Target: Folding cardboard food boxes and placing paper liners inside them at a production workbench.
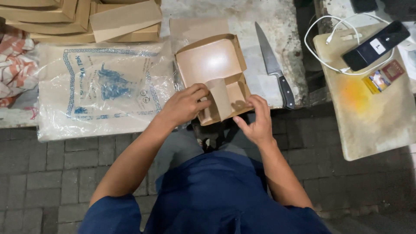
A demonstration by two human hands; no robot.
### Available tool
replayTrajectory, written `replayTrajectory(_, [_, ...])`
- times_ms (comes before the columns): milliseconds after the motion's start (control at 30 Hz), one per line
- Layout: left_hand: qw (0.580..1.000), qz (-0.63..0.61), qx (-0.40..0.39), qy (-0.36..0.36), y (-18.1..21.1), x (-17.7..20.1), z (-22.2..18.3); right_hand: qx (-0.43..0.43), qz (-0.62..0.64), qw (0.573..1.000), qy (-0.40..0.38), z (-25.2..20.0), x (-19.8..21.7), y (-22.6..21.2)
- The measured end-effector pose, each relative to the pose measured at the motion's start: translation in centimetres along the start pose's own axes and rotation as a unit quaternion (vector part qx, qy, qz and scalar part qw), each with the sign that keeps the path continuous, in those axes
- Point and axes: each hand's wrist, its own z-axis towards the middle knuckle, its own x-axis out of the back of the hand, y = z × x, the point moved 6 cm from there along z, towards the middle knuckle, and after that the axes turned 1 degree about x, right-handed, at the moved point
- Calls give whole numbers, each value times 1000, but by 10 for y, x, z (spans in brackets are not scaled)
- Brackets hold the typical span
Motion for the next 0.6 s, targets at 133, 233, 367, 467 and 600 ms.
replayTrajectory(133, [999, -9, 49, 6, 7, 13, 5, -69, -26, 996, -58, 22, 8, -29])
replayTrajectory(233, [997, -53, 46, 2, 15, 17, 4, -68, -118, 987, -88, 32, 7, -43])
replayTrajectory(367, [996, -76, 36, -17, 11, 24, 4, -99, -135, 978, -121, 36, -3, -29])
replayTrajectory(467, [998, -44, 21, -25, 10, 15, -6, -107, -143, 975, -131, 29, -6, -26])
replayTrajectory(600, [999, -27, 27, -33, 11, 13, -10, -91, -210, 963, -139, 21, -2, -28])
